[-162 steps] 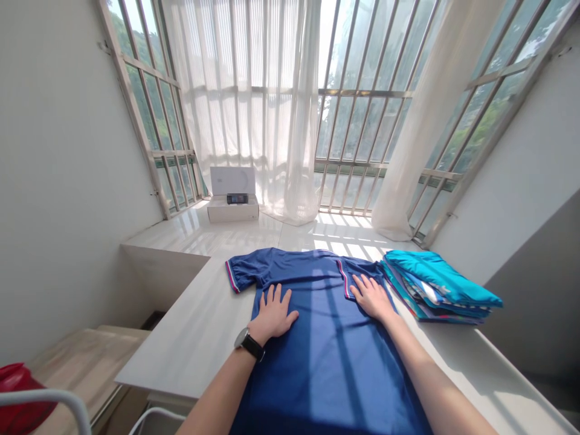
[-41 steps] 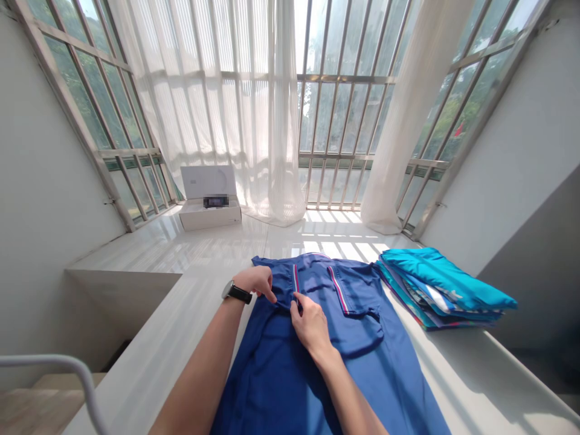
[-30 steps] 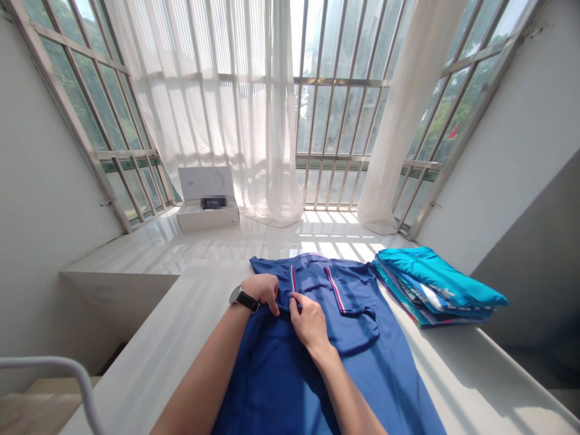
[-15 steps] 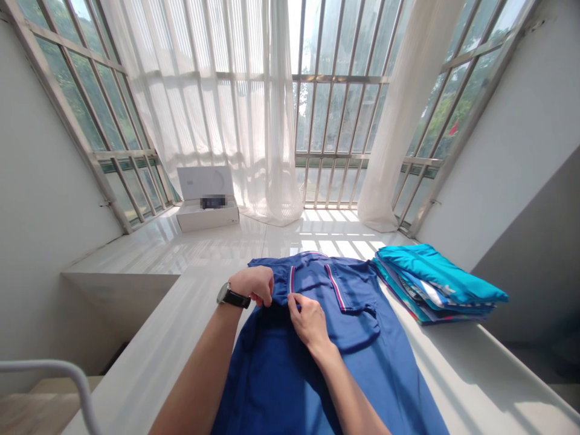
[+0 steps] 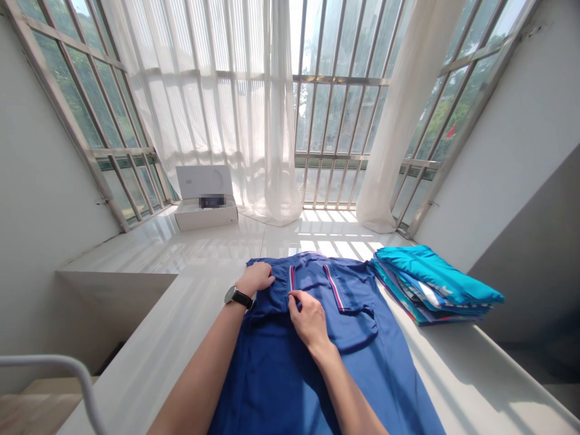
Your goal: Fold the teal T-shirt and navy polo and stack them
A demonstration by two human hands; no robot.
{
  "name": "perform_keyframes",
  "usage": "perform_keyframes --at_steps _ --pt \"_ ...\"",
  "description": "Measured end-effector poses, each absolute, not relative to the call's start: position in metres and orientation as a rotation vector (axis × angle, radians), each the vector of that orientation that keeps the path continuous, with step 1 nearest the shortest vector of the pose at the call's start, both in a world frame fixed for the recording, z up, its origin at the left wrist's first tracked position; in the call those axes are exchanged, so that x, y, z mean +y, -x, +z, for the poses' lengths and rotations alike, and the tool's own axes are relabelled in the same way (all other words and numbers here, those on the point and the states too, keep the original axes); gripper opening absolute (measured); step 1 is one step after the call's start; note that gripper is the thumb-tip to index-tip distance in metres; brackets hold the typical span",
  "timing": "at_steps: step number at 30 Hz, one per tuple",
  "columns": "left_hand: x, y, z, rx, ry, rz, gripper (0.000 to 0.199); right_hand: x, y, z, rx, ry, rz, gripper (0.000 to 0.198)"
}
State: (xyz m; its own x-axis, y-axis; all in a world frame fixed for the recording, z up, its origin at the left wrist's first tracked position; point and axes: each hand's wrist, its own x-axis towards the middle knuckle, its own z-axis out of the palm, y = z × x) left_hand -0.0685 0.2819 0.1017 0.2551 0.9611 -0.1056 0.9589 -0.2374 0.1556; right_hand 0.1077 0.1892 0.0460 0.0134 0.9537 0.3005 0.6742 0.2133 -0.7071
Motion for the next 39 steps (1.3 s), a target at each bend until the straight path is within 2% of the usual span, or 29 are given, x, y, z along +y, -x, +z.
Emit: perform_keyframes --at_steps 7,16,30,35,39 --pt "0.294 0.082 0.075 1.812 -2.369 0.068 0.044 0.190 -0.109 0.047 -1.718 1.507 0.441 0.024" --pt "0.297 0.087 0.065 1.934 -2.302 0.077 0.054 0.190 -0.111 0.050 -1.688 1.510 0.408 0.027" --pt "0.302 0.102 0.058 2.148 -2.236 0.324 0.029 0.189 -0.112 0.052 -1.750 1.597 0.499 0.030" --pt "0.303 0.103 0.056 2.157 -2.227 0.417 0.030 0.190 -0.112 0.049 -1.753 1.633 0.522 0.030" --pt "0.304 0.098 0.059 2.141 -2.231 0.533 0.031 0.188 -0.111 0.051 -1.722 1.475 0.445 0.033"
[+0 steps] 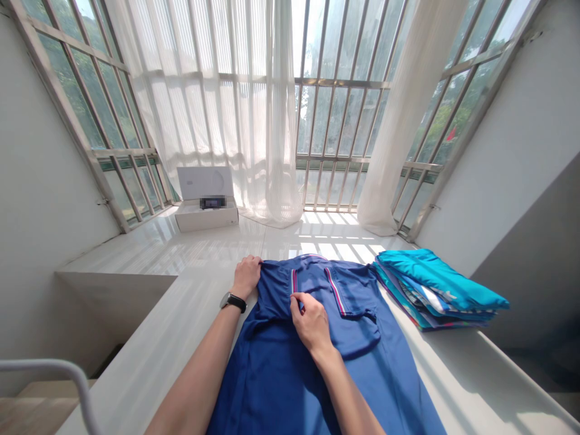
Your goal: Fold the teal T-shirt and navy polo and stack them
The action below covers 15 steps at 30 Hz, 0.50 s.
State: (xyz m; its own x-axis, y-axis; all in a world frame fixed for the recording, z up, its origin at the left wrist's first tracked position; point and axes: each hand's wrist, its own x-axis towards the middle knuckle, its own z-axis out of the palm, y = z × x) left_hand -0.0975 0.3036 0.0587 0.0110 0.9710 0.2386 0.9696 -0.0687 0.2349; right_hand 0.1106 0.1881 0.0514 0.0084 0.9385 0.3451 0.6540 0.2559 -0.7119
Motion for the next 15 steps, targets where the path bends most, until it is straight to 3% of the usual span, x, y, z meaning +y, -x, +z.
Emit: perform_keyframes --at_steps 6,15 --pt "0.307 0.088 0.059 1.962 -2.275 0.577 0.029 0.187 -0.112 0.053 -1.709 1.436 0.333 0.034" --pt "0.306 0.102 0.067 1.880 -2.265 0.466 0.031 0.195 -0.117 0.042 -1.743 1.619 0.419 0.031"
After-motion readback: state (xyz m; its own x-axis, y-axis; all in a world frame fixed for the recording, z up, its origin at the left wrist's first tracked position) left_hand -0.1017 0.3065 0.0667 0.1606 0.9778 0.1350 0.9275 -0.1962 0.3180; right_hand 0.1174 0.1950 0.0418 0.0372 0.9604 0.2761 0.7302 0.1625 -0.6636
